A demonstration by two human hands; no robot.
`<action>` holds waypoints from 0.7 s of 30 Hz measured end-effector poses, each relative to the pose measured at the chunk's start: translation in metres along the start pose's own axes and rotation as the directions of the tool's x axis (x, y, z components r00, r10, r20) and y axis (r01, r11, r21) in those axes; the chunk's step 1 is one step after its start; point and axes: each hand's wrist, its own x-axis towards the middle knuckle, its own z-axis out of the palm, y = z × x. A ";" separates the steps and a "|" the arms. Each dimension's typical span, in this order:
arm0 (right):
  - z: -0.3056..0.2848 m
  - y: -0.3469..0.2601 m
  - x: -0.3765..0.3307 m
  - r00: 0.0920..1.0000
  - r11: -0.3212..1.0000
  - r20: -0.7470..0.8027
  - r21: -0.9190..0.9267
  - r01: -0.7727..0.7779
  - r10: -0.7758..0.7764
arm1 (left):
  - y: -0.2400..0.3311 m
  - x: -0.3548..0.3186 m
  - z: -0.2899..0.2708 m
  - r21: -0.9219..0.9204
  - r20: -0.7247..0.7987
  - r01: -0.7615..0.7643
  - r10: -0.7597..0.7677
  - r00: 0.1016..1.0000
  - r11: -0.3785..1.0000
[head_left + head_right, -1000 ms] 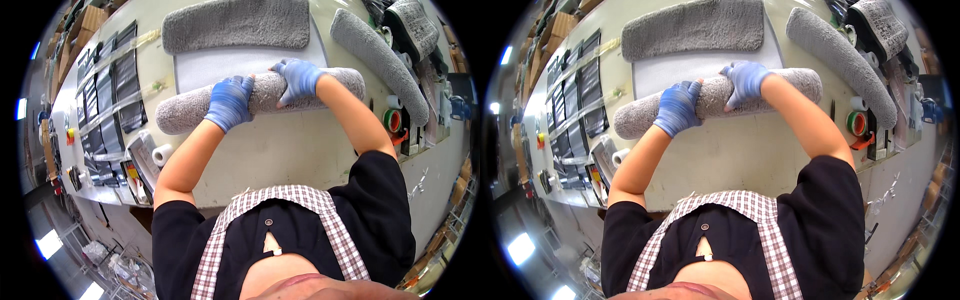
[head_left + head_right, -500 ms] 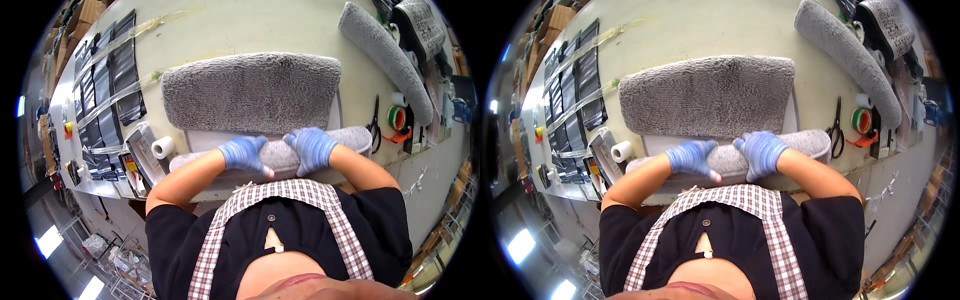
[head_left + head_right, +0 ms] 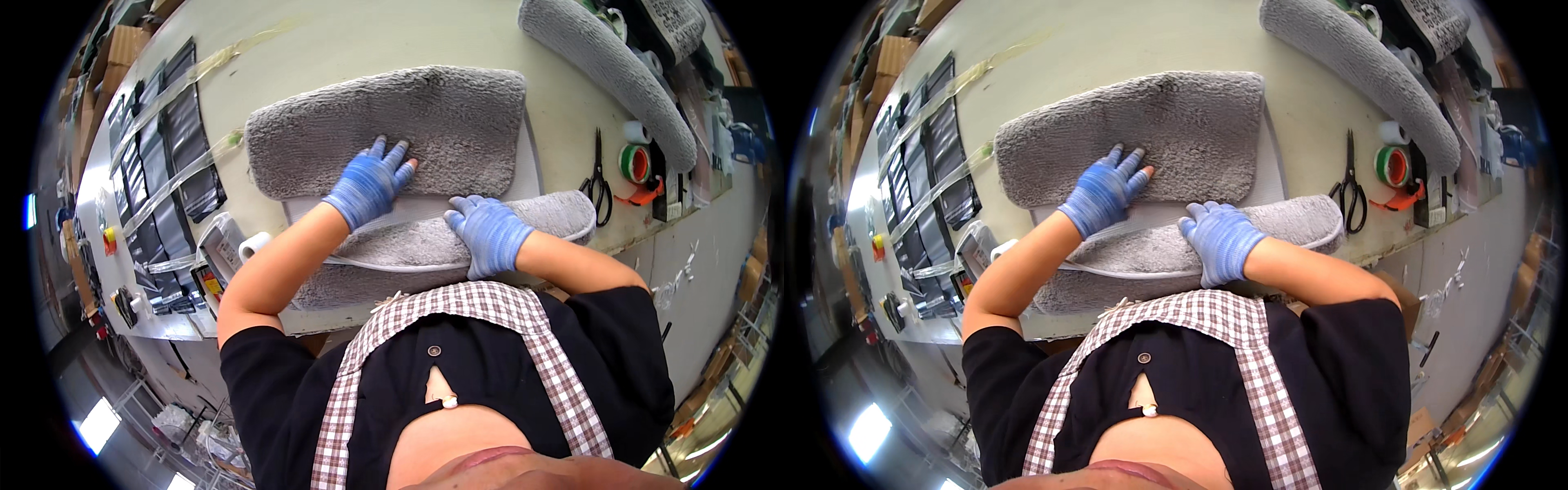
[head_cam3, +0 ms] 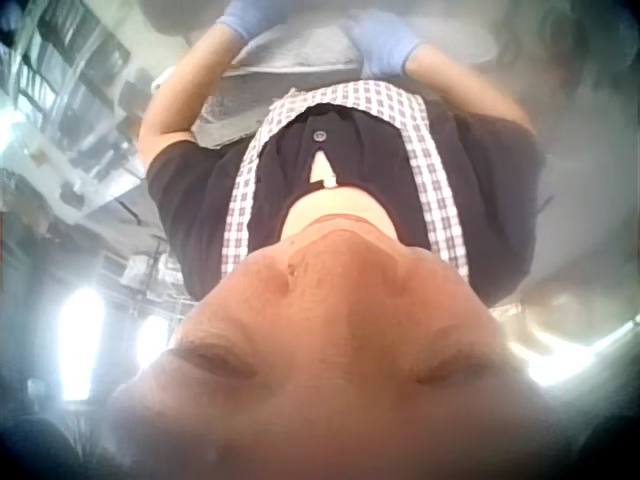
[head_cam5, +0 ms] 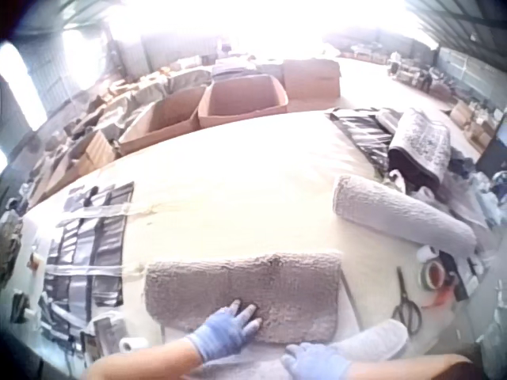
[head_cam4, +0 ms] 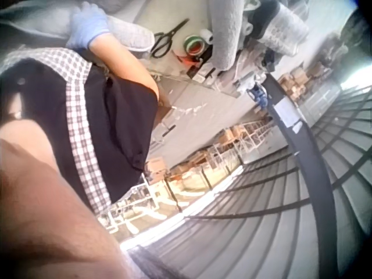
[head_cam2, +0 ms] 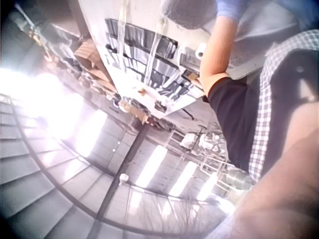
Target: The person takes rolled grey mats out of a large cardboard box, places them on a table, rolls another mat by hand, and then wraps it in plastic film.
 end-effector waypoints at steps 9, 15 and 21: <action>-0.014 -0.006 0.010 0.985 0.977 0.170 -0.213 0.011 0.026 | -0.079 0.028 -0.096 -0.202 -0.615 0.378 -0.417 0.669 0.903; -0.061 0.041 0.056 0.983 0.995 0.181 0.102 0.011 -0.029 | 0.040 -0.059 -0.068 -0.148 -0.400 0.018 -0.076 0.914 0.989; -0.058 0.034 0.024 0.816 0.997 -0.577 -0.065 -0.038 -0.006 | 0.043 -0.057 -0.033 -0.492 -0.098 0.107 -0.177 0.979 0.864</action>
